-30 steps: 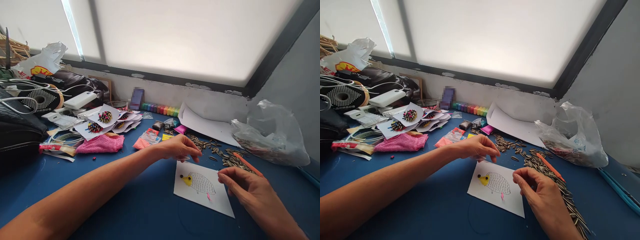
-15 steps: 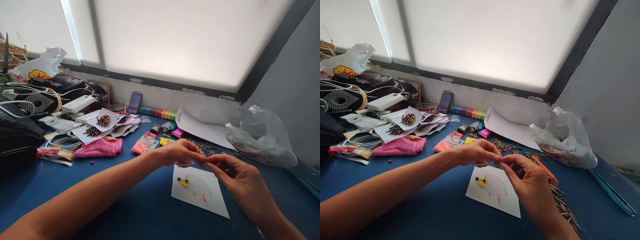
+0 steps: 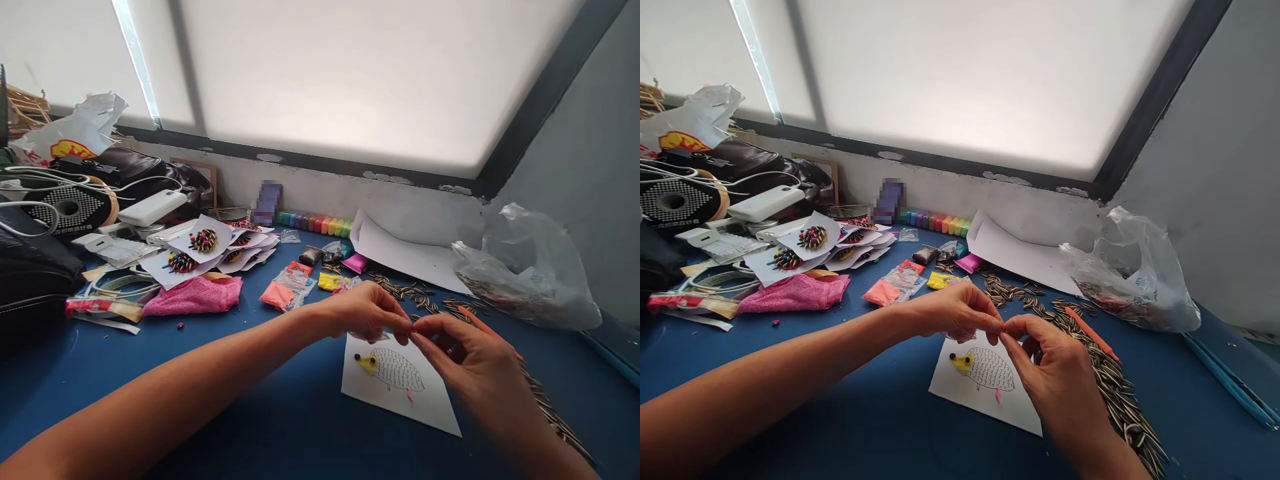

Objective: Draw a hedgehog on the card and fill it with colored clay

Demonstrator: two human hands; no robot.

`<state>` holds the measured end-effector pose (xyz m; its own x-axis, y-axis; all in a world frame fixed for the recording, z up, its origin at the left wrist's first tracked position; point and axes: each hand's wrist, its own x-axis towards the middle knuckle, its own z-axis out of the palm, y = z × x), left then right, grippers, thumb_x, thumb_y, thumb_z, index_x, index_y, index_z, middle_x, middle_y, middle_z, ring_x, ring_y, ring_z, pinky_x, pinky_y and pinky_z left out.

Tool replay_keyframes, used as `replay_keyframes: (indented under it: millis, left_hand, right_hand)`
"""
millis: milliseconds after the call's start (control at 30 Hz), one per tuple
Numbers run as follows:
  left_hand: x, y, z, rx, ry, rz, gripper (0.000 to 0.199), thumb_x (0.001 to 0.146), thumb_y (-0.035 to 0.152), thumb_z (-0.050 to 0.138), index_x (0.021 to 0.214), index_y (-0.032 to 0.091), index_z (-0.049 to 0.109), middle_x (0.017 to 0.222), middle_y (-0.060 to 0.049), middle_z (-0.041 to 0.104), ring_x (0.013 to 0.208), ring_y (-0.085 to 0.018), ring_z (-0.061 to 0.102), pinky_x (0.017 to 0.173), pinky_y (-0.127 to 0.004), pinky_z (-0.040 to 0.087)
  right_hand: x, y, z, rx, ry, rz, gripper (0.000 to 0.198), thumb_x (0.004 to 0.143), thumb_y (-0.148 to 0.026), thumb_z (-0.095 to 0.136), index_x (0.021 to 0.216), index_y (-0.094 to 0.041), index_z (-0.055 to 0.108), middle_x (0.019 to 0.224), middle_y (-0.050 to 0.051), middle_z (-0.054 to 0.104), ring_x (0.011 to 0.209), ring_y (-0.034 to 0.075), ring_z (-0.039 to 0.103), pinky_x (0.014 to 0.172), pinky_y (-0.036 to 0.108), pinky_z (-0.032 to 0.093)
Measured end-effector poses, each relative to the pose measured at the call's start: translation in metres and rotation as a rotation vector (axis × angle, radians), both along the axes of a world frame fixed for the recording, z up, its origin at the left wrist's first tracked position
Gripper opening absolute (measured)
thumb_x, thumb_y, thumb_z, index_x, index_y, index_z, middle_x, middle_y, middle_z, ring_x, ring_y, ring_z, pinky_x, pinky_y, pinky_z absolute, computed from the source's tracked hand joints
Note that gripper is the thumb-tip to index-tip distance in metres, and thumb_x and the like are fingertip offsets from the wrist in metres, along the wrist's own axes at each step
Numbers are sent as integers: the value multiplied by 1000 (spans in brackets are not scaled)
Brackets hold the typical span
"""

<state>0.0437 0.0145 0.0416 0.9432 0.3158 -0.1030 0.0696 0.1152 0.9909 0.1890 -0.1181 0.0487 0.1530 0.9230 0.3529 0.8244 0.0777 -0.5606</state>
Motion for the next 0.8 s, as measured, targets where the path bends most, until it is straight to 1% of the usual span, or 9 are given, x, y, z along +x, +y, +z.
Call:
replay_keyframes:
  millis: [67, 133, 200, 267, 300, 367, 467, 600, 800]
  left_hand:
    - [1, -2, 1, 12, 14, 12, 32, 70, 43, 76, 74, 12, 68, 65, 2, 60, 43, -1, 32, 43, -22, 19]
    - [1, -3, 2, 16, 21, 9, 29, 72, 40, 74, 74, 12, 68, 61, 3, 57, 42, -2, 31, 43, -21, 20]
    - [0, -4, 3, 23, 26, -3, 27, 75, 39, 72, 75, 13, 68, 59, 3, 56, 43, -2, 31, 44, -21, 21]
    - [0, -4, 3, 31, 29, -10, 26, 75, 39, 73, 78, 13, 70, 64, 2, 58, 44, -2, 32, 44, -21, 22]
    - [0, -4, 2, 34, 29, -8, 27, 74, 39, 73, 80, 13, 70, 68, 1, 61, 44, -1, 32, 44, -21, 23]
    - [0, -3, 1, 35, 32, -4, 27, 74, 38, 74, 82, 13, 71, 73, -1, 64, 45, -1, 34, 44, -21, 24]
    - [0, -2, 0, 51, 45, -8, 23, 75, 35, 72, 79, 13, 70, 72, -1, 64, 44, -1, 35, 44, -20, 25]
    - [0, -3, 2, 44, 55, 7, 22, 74, 33, 73, 77, 12, 70, 70, 0, 64, 44, -1, 36, 44, -20, 24]
    - [1, -5, 3, 14, 57, 10, 25, 72, 34, 75, 81, 12, 71, 72, -1, 64, 43, -1, 37, 43, -20, 25]
  right_hand:
    - [1, -2, -1, 3, -10, -3, 23, 88, -43, 57, 87, -25, 70, 55, -4, 60, 45, 11, 54, 37, 22, 39]
    - [1, -5, -2, 21, -49, -12, 22, 89, -42, 57, 86, -25, 70, 55, -4, 60, 45, 11, 54, 38, 22, 39]
    - [2, -6, -1, 52, -103, -4, 19, 90, -39, 56, 85, -26, 70, 56, -5, 60, 46, 10, 54, 44, 23, 43]
    - [3, -6, -1, 72, -136, 8, 19, 90, -37, 56, 83, -26, 69, 56, -5, 60, 45, 10, 54, 51, 23, 46]
    - [3, -6, -2, 73, -139, 4, 19, 90, -37, 56, 82, -26, 69, 56, -5, 59, 45, 10, 53, 50, 23, 46]
    - [3, -4, -3, 70, -119, -18, 19, 89, -40, 57, 82, -26, 68, 57, -5, 60, 44, 10, 53, 44, 23, 43]
    - [2, -2, -4, 68, -72, -7, 20, 88, -42, 58, 88, -26, 70, 61, -3, 63, 45, 11, 56, 37, 22, 40]
    - [4, -4, -6, 85, -88, 52, 21, 91, -40, 56, 91, -26, 71, 62, -3, 66, 47, 10, 58, 38, 21, 40]
    - [3, -8, -6, 124, -210, 39, 21, 93, -35, 52, 89, -25, 69, 70, -1, 66, 51, 11, 56, 41, 24, 39]
